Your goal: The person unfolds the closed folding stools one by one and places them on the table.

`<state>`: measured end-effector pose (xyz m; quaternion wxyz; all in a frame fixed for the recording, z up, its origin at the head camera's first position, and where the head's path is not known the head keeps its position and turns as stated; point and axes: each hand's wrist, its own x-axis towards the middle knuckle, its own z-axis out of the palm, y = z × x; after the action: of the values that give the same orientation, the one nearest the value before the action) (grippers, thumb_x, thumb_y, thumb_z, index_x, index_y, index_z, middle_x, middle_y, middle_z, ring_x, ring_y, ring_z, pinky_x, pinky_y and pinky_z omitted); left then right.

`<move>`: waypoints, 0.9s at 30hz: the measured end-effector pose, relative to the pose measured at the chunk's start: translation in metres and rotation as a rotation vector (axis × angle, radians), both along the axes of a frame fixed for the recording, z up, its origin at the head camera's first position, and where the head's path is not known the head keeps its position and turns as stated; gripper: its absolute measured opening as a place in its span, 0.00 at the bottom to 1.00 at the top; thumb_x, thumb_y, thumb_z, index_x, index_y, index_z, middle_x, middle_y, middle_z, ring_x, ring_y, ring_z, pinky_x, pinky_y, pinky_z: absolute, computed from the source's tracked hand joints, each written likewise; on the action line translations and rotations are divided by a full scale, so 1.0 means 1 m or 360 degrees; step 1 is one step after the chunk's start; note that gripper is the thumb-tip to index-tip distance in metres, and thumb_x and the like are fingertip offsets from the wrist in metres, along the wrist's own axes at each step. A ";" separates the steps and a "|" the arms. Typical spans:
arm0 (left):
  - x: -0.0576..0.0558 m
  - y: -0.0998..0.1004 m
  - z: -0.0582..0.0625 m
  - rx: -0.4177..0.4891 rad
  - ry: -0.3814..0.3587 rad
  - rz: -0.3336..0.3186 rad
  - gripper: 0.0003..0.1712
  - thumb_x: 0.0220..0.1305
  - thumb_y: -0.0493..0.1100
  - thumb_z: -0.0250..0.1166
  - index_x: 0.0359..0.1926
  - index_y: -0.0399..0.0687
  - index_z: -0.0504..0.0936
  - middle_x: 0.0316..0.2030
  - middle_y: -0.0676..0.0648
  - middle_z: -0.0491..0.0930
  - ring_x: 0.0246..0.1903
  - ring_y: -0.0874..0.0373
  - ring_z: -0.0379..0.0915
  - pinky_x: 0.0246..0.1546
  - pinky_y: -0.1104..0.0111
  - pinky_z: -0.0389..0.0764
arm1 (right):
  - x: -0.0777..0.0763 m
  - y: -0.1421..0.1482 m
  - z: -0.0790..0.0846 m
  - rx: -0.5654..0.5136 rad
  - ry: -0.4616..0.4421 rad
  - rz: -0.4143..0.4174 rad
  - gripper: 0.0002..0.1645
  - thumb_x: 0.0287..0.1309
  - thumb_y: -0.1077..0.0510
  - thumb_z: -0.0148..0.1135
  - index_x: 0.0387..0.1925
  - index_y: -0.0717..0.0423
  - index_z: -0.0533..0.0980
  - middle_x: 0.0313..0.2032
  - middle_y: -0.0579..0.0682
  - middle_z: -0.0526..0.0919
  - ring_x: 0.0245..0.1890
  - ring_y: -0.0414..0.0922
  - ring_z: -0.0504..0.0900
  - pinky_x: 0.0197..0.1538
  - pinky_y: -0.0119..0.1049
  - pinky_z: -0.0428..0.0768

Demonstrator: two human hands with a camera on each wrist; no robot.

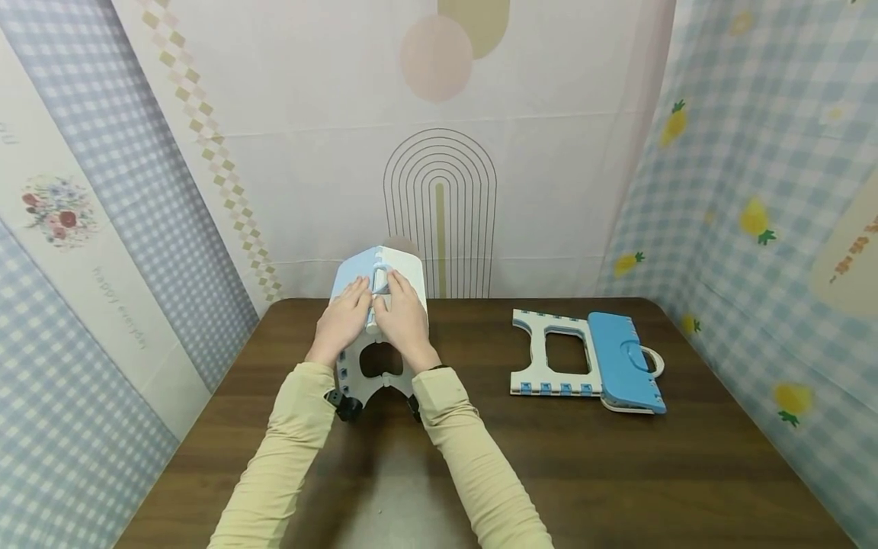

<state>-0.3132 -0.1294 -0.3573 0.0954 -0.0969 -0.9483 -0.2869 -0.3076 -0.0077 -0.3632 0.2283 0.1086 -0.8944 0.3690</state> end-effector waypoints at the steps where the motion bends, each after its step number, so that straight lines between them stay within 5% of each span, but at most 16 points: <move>1: 0.000 0.000 0.000 -0.0006 0.0002 0.0009 0.30 0.69 0.56 0.30 0.68 0.52 0.53 0.68 0.50 0.50 0.69 0.54 0.44 0.69 0.58 0.45 | 0.000 0.000 0.000 0.0004 -0.0004 -0.0002 0.29 0.59 0.53 0.46 0.62 0.58 0.63 0.64 0.51 0.64 0.65 0.47 0.61 0.65 0.41 0.62; 27: 0.000 0.002 0.000 -0.0208 -0.0009 0.0053 0.30 0.69 0.56 0.29 0.67 0.53 0.54 0.68 0.50 0.52 0.69 0.55 0.45 0.69 0.57 0.45 | -0.003 0.003 -0.002 0.0136 -0.0046 -0.0049 0.28 0.60 0.52 0.47 0.58 0.62 0.67 0.60 0.54 0.68 0.62 0.49 0.66 0.63 0.42 0.65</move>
<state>-0.3128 -0.1271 -0.3576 0.0908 -0.0865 -0.9667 -0.2229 -0.3106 -0.0052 -0.3651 0.2163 0.0990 -0.9140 0.3285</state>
